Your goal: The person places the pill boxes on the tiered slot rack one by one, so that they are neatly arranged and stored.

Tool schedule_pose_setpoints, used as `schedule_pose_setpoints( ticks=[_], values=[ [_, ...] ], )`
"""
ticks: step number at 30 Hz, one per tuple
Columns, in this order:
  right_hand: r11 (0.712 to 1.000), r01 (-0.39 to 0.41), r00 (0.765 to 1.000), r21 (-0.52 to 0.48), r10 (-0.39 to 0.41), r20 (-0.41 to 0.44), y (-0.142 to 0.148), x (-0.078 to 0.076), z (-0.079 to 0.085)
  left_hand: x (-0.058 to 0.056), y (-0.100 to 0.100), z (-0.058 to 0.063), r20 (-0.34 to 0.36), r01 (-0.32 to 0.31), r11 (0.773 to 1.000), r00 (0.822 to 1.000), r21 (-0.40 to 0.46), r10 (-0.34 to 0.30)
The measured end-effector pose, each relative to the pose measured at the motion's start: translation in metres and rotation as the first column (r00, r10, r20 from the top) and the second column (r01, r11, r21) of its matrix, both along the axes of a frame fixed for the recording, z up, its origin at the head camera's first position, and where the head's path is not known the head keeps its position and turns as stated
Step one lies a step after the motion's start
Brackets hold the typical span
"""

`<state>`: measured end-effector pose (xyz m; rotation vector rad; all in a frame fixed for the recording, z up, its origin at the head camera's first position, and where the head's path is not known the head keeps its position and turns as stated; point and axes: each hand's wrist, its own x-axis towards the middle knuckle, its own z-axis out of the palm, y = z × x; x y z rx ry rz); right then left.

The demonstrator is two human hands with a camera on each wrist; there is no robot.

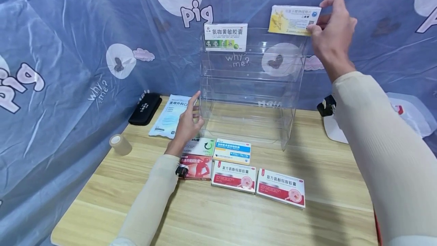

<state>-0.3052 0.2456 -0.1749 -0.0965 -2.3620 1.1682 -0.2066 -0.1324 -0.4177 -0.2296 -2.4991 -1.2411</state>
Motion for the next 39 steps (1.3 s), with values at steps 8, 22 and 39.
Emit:
schedule_pose_setpoints(
  ticks=[8, 22, 39],
  values=[
    [0.984, -0.002, 0.998, 0.176, -0.008, 0.060, -0.013, -0.011, -0.008, 0.002, -0.002, -0.003, 0.012, -0.010, 1.000, 1.000, -0.011, 0.010],
    [0.894, -0.121, 0.990, 0.432, 0.079, 0.114, -0.024, -0.014, -0.007, 0.002, -0.002, -0.003, 0.009, -0.019, 1.000, 1.000, -0.015, 0.019],
    [0.832, -0.164, 0.982, 0.529, 0.085, 0.170, -0.044, -0.019, -0.024, -0.001, 0.000, -0.001, -0.013, -0.007, 1.000, 1.000, -0.010, 0.006]
  ],
)
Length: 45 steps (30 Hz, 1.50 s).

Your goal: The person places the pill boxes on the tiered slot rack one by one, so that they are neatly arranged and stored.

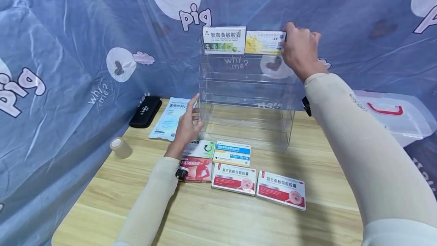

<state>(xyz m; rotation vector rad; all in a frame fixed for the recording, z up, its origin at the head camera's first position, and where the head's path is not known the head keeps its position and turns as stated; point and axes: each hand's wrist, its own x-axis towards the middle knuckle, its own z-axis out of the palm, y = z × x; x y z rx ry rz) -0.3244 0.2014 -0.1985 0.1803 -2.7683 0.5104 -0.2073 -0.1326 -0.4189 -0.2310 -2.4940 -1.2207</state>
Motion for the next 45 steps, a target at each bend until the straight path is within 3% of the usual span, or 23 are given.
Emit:
schedule_pose_setpoints(
  ticks=[5, 22, 29, 36, 42, 45],
  values=[
    [1.000, -0.024, 0.999, 0.011, 0.024, -0.033, 0.004, 0.002, 0.000, 0.000, 0.000, 0.001, -0.006, -0.005, 1.000, 1.000, -0.006, 0.005],
    [0.992, -0.087, 0.995, -0.092, 0.092, 0.049, 0.020, 0.023, -0.008, 0.002, 0.000, -0.003, -0.030, 0.004, 1.000, 1.000, 0.009, -0.004],
    [0.980, -0.073, 0.997, -0.184, 0.075, 0.003, 0.037, 0.043, -0.021, 0.002, 0.002, -0.003, -0.020, 0.007, 1.000, 1.000, 0.014, -0.006],
    [0.972, -0.016, 0.999, -0.233, 0.027, 0.045, 0.054, 0.069, -0.038, 0.001, 0.001, -0.003, -0.019, -0.001, 1.000, 1.000, 0.013, 0.001],
    [0.980, -0.084, 0.987, -0.182, 0.108, 0.123, 0.078, 0.096, -0.062, 0.000, 0.000, -0.002, -0.021, -0.007, 1.000, 1.000, 0.008, 0.007],
    [0.975, -0.154, 0.954, -0.160, 0.188, 0.233, 0.095, 0.110, -0.080, 0.000, 0.001, -0.002, -0.017, 0.001, 1.000, 1.000, -0.001, -0.001]
  ],
)
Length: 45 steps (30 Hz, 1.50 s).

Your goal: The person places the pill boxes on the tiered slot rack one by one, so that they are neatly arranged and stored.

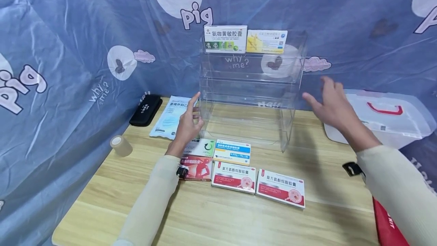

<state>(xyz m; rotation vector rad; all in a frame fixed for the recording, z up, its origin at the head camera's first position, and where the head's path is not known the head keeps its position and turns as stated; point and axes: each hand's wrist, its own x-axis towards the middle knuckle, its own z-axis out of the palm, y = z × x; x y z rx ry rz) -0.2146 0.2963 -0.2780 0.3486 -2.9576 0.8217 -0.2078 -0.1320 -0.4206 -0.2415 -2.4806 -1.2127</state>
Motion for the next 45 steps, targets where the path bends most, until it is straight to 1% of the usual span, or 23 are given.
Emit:
schedule_pose_setpoints(
  ticks=[2, 4, 6, 8, 11, 15, 18, 20, 24, 26, 28, 30, 32, 37, 43, 45],
  values=[
    [0.997, -0.078, 0.993, 0.016, 0.076, 0.087, 0.011, 0.010, -0.014, -0.001, 0.001, 0.000, -0.004, 0.006, 1.000, 1.000, -0.006, -0.006],
    [0.987, -0.158, 0.975, 0.041, 0.149, 0.168, 0.021, 0.020, -0.030, -0.001, 0.001, 0.001, -0.012, 0.011, 1.000, 1.000, -0.006, -0.011],
    [0.974, -0.219, 0.948, 0.063, 0.197, 0.249, 0.027, 0.031, -0.044, -0.001, 0.002, 0.002, -0.019, 0.011, 1.000, 1.000, 0.002, -0.011],
    [0.961, -0.267, 0.922, 0.069, 0.234, 0.307, 0.032, 0.043, -0.060, -0.001, 0.002, 0.003, -0.019, 0.009, 1.000, 1.000, 0.009, -0.009],
    [0.951, -0.308, 0.877, 0.037, 0.269, 0.399, 0.037, 0.061, -0.082, -0.001, 0.001, 0.004, -0.008, 0.003, 1.000, 1.000, 0.013, -0.003],
    [0.926, -0.374, 0.814, -0.055, 0.356, 0.458, 0.043, 0.082, -0.110, 0.000, 0.001, 0.002, 0.000, -0.011, 1.000, 1.000, -0.003, 0.011],
    [0.901, -0.417, 0.790, -0.123, 0.426, 0.440, 0.047, 0.093, -0.126, 0.000, 0.001, 0.001, -0.005, -0.019, 1.000, 1.000, -0.014, 0.019],
    [0.888, -0.430, 0.789, -0.164, 0.458, 0.409, 0.047, 0.100, -0.135, 0.000, 0.001, 0.001, -0.004, -0.020, 1.000, 1.000, -0.019, 0.020],
    [0.875, -0.446, 0.813, -0.186, 0.483, 0.324, 0.040, 0.113, -0.148, 0.000, 0.001, 0.001, -0.003, -0.030, 0.999, 1.000, -0.026, 0.030],
    [0.883, -0.438, 0.830, -0.169, 0.469, 0.301, 0.035, 0.118, -0.153, 0.001, 0.002, 0.002, -0.003, -0.034, 0.999, 0.999, -0.026, 0.034],
    [0.889, -0.429, 0.840, -0.163, 0.459, 0.288, 0.030, 0.123, -0.155, 0.001, 0.002, 0.001, -0.001, -0.034, 0.999, 0.999, -0.024, 0.034],
    [0.890, -0.422, 0.840, -0.173, 0.455, 0.295, 0.025, 0.126, -0.156, 0.001, 0.002, 0.001, 0.004, -0.035, 0.999, 0.999, -0.024, 0.035],
    [0.895, -0.415, 0.843, -0.164, 0.446, 0.302, 0.022, 0.126, -0.156, 0.001, 0.001, 0.001, 0.010, -0.037, 0.999, 0.999, -0.023, 0.037],
    [0.898, -0.418, 0.846, -0.138, 0.440, 0.301, 0.021, 0.125, -0.155, 0.000, 0.000, 0.000, 0.016, -0.029, 1.000, 0.999, -0.013, 0.029],
    [0.900, -0.415, 0.860, -0.130, 0.435, 0.267, 0.020, 0.129, -0.156, 0.001, 0.001, 0.000, 0.024, -0.021, 1.000, 0.999, -0.006, 0.021],
    [0.897, -0.421, 0.859, -0.134, 0.442, 0.258, 0.020, 0.130, -0.155, 0.001, 0.001, 0.001, 0.025, -0.026, 1.000, 0.999, -0.007, 0.026]
  ],
)
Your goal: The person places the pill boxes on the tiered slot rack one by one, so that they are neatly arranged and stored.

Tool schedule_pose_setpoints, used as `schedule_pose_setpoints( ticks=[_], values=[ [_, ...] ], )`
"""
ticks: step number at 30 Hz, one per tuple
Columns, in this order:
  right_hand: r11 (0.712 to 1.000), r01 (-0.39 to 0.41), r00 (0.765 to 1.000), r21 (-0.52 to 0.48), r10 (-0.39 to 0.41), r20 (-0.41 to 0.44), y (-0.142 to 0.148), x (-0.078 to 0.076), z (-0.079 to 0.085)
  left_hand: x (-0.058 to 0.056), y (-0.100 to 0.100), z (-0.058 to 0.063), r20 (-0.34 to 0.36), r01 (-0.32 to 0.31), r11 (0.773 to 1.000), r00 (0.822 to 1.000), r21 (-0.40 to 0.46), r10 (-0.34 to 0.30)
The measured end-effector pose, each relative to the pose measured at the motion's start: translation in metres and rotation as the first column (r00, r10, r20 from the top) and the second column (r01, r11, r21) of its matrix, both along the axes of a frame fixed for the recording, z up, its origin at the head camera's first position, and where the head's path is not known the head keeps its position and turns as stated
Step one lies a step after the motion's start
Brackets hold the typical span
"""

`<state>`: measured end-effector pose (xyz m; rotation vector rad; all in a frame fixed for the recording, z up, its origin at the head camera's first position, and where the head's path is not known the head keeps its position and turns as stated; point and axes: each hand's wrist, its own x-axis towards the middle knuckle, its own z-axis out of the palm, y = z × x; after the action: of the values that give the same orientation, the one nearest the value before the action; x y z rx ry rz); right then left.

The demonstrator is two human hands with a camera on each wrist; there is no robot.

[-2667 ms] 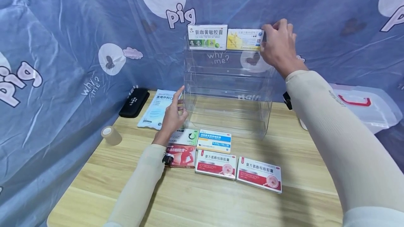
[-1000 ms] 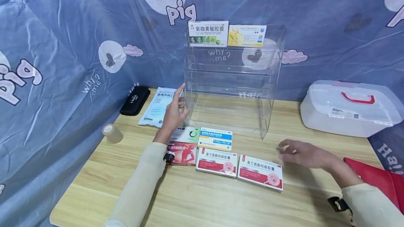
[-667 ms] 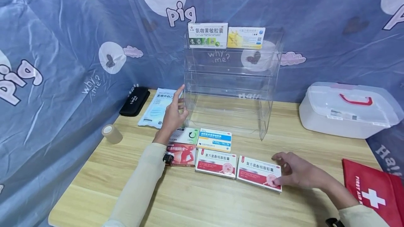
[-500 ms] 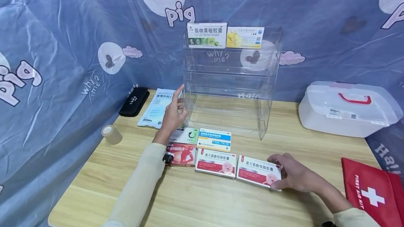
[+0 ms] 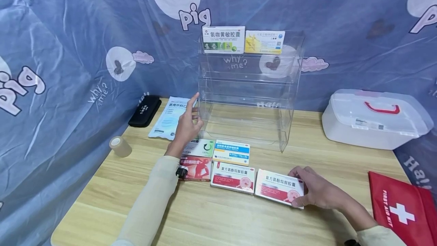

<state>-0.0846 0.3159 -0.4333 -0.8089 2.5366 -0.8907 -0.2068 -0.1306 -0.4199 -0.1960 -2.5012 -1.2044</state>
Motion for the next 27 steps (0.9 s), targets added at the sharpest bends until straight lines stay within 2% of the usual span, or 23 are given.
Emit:
schedule_pose_setpoints(
  ticks=[6, 11, 17, 20, 22, 27],
  values=[
    [1.000, -0.027, 0.994, -0.012, 0.028, 0.107, -0.003, -0.003, 0.006, 0.000, -0.001, 0.000, 0.008, -0.010, 1.000, 1.000, 0.002, 0.010],
    [0.999, -0.013, 0.992, 0.029, 0.010, 0.125, -0.005, -0.006, 0.009, 0.000, -0.001, -0.001, 0.006, -0.004, 1.000, 1.000, 0.006, 0.004],
    [0.998, 0.001, 0.983, -0.056, 0.009, 0.185, -0.004, -0.005, 0.011, -0.001, 0.000, -0.001, 0.003, 0.011, 1.000, 1.000, 0.005, -0.011],
    [0.996, 0.006, 0.985, -0.087, 0.009, 0.171, -0.003, -0.006, 0.014, -0.001, 0.000, -0.001, -0.001, 0.003, 1.000, 1.000, 0.001, -0.003],
    [0.993, -0.017, 0.988, -0.117, 0.035, 0.151, -0.002, -0.010, 0.017, -0.001, 0.000, -0.001, -0.001, -0.003, 1.000, 1.000, -0.002, 0.003],
    [0.985, -0.063, 0.993, -0.164, 0.077, 0.085, 0.005, -0.024, 0.031, -0.002, 0.000, -0.001, 0.000, 0.002, 1.000, 1.000, 0.004, -0.002]
  ],
)
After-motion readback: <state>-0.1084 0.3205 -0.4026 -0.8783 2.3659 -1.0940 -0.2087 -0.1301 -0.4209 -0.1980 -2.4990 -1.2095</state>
